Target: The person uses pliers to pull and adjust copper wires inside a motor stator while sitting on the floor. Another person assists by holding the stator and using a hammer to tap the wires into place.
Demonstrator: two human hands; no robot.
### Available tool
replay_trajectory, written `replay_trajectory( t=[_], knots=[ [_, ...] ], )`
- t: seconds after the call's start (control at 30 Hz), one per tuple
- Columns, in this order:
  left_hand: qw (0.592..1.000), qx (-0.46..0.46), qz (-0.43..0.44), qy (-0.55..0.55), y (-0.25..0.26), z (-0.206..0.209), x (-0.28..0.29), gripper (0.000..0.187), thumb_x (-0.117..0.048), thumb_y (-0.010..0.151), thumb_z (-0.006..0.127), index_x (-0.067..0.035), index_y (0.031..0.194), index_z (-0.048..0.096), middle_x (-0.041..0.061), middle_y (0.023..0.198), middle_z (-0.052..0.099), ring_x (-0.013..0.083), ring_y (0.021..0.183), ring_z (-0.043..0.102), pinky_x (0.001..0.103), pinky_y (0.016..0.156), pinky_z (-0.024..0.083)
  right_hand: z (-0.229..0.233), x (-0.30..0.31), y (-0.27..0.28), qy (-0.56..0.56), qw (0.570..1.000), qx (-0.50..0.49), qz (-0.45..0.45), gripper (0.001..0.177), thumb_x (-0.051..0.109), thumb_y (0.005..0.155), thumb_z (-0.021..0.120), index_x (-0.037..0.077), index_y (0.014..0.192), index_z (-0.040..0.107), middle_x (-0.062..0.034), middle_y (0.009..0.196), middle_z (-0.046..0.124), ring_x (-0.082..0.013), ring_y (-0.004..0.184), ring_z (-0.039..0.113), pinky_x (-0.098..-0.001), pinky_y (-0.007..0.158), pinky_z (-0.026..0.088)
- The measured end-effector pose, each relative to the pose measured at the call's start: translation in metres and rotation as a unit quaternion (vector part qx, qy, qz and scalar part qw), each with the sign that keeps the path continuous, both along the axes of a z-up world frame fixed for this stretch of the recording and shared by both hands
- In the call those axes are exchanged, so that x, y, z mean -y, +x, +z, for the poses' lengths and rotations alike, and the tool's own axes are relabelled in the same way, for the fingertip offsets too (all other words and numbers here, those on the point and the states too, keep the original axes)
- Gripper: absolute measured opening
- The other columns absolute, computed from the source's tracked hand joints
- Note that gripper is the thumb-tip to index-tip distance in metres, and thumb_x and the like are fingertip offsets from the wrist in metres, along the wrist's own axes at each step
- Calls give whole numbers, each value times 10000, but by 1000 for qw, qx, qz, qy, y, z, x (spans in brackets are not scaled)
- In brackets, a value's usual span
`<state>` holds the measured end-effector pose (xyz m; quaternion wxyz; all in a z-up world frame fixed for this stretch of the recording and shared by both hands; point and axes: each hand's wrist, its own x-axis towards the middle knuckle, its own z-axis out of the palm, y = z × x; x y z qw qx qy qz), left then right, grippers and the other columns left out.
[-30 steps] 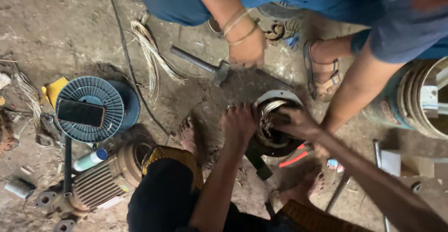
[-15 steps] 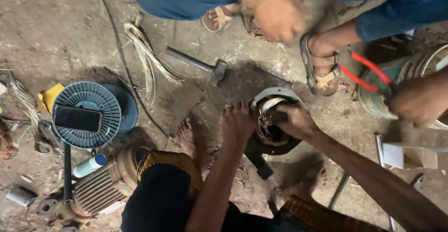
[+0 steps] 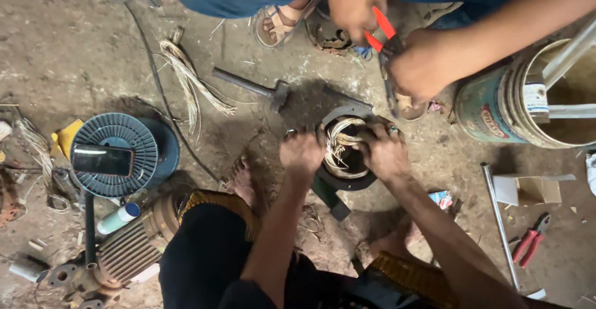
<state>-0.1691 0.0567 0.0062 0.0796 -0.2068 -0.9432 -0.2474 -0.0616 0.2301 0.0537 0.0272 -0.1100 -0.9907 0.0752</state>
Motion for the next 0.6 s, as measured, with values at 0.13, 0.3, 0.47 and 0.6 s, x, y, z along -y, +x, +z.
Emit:
replay_trajectory(
  t=[0.13, 0.3, 0.47, 0.6],
  knots=[
    [970, 207, -35, -120, -6, 10, -1, 598, -530, 1036, 358, -118, 926, 777, 193, 919, 756, 396, 840, 741, 520, 779, 583, -9, -6, 8, -37, 999, -3, 2, 380, 259, 851, 761, 157, 1217, 739, -121, 1215, 650, -364, 1173, 603, -516, 992, 496],
    [952, 284, -47, -105, -13, 27, 5, 521, -487, 1035, 281, -197, 1290, 631, 186, 888, 752, 409, 825, 744, 545, 747, 591, 19, -23, 32, -127, 989, -52, -49, 238, 168, 949, 686, 100, 1175, 718, -135, 1077, 727, -329, 995, 686, -492, 829, 541],
    [946, 304, -8, 110, -15, 49, 19, 442, -469, 1061, 394, -146, 1161, 679, 165, 788, 705, 383, 740, 727, 525, 709, 576, 32, 8, 75, -89, 989, -112, -38, 167, 171, 919, 650, 152, 1038, 766, -134, 918, 737, -328, 757, 702, -440, 683, 574],
    [956, -21, -24, 292, 21, 74, 31, 319, -317, 1098, 459, -74, 1177, 651, 214, 1019, 691, 369, 921, 688, 465, 802, 547, 34, 24, 82, -43, 994, -41, -97, 167, 137, 871, 703, 153, 1010, 794, -152, 809, 722, -368, 705, 694, -494, 605, 550]
  ],
)
